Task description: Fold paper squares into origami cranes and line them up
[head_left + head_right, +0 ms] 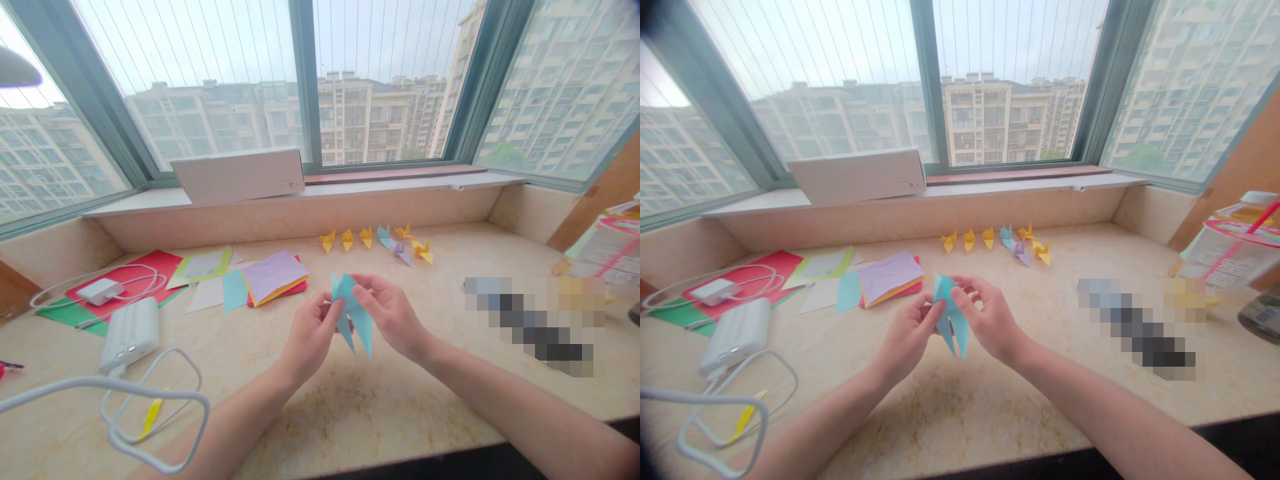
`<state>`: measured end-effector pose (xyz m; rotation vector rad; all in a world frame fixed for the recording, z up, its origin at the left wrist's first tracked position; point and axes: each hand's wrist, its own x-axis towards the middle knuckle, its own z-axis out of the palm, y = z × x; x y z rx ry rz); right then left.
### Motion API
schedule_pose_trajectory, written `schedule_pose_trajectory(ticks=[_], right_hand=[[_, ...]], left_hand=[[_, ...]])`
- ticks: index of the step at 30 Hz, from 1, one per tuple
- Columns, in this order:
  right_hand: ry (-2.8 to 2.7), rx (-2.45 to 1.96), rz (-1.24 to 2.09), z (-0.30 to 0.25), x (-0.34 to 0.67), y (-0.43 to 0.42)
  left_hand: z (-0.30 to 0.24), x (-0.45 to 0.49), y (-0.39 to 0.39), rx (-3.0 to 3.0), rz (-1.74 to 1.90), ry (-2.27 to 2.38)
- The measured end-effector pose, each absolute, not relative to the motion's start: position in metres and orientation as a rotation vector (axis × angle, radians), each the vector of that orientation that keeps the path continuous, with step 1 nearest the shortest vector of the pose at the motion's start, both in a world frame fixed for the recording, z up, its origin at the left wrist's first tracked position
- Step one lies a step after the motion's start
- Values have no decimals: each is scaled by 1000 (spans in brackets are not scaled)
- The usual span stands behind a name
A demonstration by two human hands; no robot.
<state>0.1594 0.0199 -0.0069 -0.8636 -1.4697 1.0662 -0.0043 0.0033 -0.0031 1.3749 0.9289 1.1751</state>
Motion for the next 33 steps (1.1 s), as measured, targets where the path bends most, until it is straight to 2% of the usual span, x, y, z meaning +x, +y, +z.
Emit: schedule_pose_trajectory(ticks=[2, 8, 15, 23, 33], right_hand=[[-1504, -858, 994, -8, 158, 20], [-1568, -832, 1122, -16, 154, 19], [-1629, -867, 933, -12, 159, 19], [-1844, -727, 517, -8, 165, 21], [-1999, -595, 358, -3, 178, 28]], left_hand=[[-3, -5, 5, 1331, 1273, 944], [2, -3, 2, 1363, 1308, 933], [7, -7, -1, 1503, 1255, 987], [6, -10, 6, 1249, 1235, 976], [6, -11, 9, 1188, 1324, 940]])
